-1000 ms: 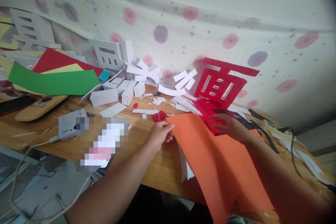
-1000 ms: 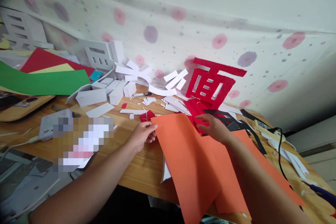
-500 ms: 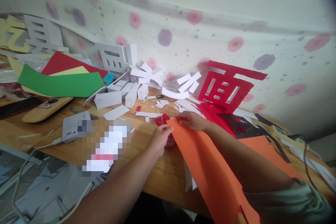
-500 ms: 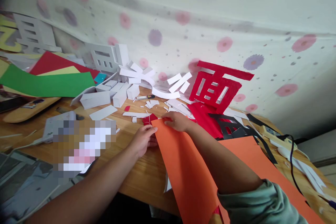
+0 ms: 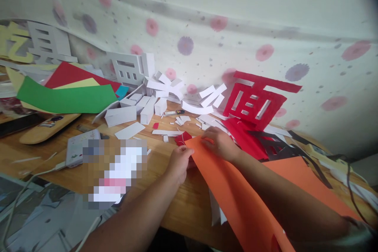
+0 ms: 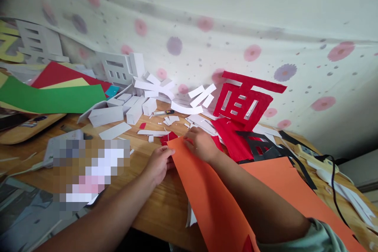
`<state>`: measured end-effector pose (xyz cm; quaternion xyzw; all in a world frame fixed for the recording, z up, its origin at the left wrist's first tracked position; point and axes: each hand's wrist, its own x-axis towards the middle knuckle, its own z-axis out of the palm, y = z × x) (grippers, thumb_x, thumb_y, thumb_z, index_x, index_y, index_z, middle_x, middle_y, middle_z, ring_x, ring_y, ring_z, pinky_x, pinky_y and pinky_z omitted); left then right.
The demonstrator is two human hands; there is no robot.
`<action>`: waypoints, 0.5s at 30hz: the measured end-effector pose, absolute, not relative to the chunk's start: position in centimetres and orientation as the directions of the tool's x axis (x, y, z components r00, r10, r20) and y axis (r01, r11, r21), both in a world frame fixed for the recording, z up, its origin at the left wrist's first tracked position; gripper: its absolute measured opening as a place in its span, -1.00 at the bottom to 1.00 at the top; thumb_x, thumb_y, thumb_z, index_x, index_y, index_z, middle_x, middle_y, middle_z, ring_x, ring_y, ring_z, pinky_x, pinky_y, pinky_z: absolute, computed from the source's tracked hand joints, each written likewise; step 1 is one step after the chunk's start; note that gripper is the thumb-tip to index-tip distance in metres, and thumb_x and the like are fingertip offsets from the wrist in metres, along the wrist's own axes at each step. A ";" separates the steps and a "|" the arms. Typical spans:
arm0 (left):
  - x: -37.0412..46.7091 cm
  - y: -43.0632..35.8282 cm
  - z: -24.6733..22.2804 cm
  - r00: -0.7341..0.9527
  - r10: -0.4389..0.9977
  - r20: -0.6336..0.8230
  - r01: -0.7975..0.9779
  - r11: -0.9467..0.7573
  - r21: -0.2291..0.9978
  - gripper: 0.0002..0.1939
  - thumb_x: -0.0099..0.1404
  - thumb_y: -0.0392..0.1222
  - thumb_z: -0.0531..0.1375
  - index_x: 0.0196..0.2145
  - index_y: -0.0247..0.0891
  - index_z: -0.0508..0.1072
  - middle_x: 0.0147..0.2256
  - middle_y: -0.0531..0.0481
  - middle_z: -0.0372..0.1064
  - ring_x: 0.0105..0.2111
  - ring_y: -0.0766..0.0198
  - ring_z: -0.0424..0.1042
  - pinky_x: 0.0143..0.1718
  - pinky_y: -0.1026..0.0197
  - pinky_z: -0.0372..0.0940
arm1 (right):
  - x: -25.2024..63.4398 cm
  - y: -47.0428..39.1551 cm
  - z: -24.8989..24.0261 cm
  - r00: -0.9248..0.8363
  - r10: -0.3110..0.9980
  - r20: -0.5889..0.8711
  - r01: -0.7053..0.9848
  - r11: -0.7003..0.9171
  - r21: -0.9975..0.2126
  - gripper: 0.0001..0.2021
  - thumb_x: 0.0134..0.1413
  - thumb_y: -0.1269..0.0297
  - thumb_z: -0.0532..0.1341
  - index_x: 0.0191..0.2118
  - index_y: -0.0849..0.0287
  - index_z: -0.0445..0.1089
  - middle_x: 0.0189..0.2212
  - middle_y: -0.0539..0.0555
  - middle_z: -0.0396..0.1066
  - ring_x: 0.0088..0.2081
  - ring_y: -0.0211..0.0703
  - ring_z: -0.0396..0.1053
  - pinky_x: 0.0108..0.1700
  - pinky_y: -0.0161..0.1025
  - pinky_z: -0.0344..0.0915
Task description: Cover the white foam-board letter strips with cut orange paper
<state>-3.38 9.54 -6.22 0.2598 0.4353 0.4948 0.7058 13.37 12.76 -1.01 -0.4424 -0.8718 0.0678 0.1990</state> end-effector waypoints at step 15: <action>-4.7 10.5 -6.3 0.159 0.922 -0.353 -0.483 0.385 0.787 -0.78 0.11 -0.11 0.29 -0.32 -0.27 0.42 -0.48 0.01 0.47 -0.59 0.28 0.43 -0.58 0.25 0.33 | 11.9 6.4 -2.9 -0.456 0.874 0.169 0.812 0.486 -0.323 -0.52 0.24 0.22 0.07 0.22 0.28 0.26 0.25 0.32 0.15 0.26 0.17 0.10 0.25 0.16 0.11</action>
